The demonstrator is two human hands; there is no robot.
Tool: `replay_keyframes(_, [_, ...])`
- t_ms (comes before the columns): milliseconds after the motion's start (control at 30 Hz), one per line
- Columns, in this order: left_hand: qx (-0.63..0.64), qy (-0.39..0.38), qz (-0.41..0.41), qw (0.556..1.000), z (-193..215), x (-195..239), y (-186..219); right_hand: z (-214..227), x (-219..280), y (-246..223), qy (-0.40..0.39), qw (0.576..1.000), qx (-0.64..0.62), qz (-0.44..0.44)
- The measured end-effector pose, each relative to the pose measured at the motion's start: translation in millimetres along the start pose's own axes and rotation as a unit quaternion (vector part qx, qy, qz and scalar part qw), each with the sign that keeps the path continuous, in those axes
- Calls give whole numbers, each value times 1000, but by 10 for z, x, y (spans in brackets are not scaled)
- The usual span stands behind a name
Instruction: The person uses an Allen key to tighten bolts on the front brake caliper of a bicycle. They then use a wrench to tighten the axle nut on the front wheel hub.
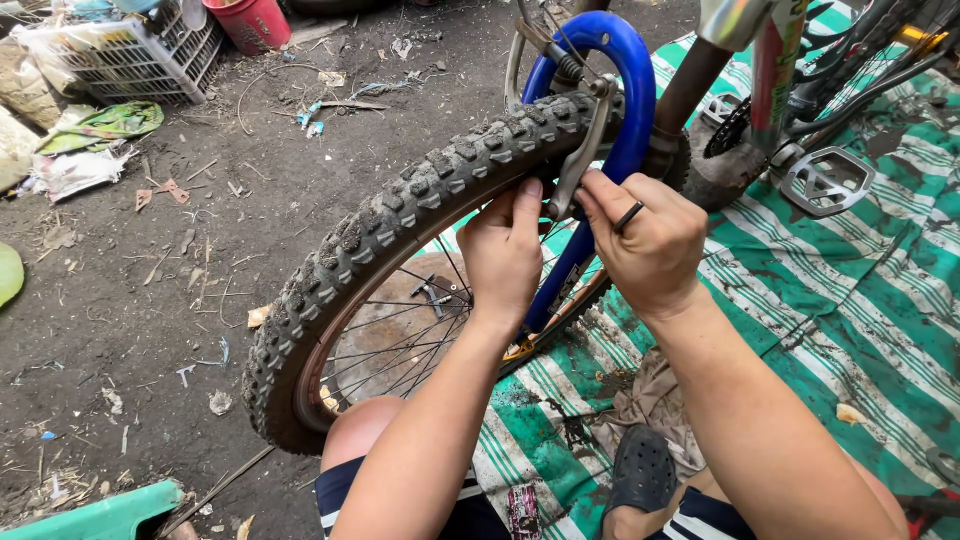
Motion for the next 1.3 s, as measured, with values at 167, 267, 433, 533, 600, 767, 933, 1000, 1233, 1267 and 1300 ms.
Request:
replay_keyframes(167, [5,-5,-3,1000,20,-4,99,19,19,29,-14,999,-33,-34])
replay_keyframes(267, [9,-9,-5,1000,35,-14,136,8,40,89,-2,997,-49,-64])
replay_keyframes(433, [7,-16,-6,1000,27,-17,99,33,-4,83,-5,995,-39,-90])
replay_keyframes(533, [5,-17,-10,1000,24,-21,83,205,-136,20,-46,991,-68,-101])
replay_keyframes(600, [10,-20,-2,1000,8,2,-31,194,-50,187,-172,951,-131,-222])
replay_keyframes(767, [-48,-17,-30,998,11,10,124,212,293,391,-393,737,-270,-479])
replay_keyframes(933, [-41,-11,-32,999,6,29,130,138,613,481,-297,663,-446,-523])
replay_keyframes(1000, [-50,-14,-8,999,-6,21,119,27,816,594,-217,598,-514,-575])
replay_keyframes(1233, [37,-12,5,999,-24,-1,-284,-189,1246,653,-102,464,-677,-562])
replay_keyframes(1267, [35,-11,3,999,-25,-2,-254,-185,1256,637,-97,458,-676,-570])
replay_keyframes(1300, [34,-10,1,999,-26,-4,-223,-181,1265,621,-92,452,-674,-577])
Point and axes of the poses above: each hand's wrist, its own x-axis away from the middle knuckle, its own z-axis out of the back of the hand, y = z × x, the point moved 8 cm from there along -x, towards the middle knuckle, and after that the axes turned 1 degree about y, right-handed, at the moved point
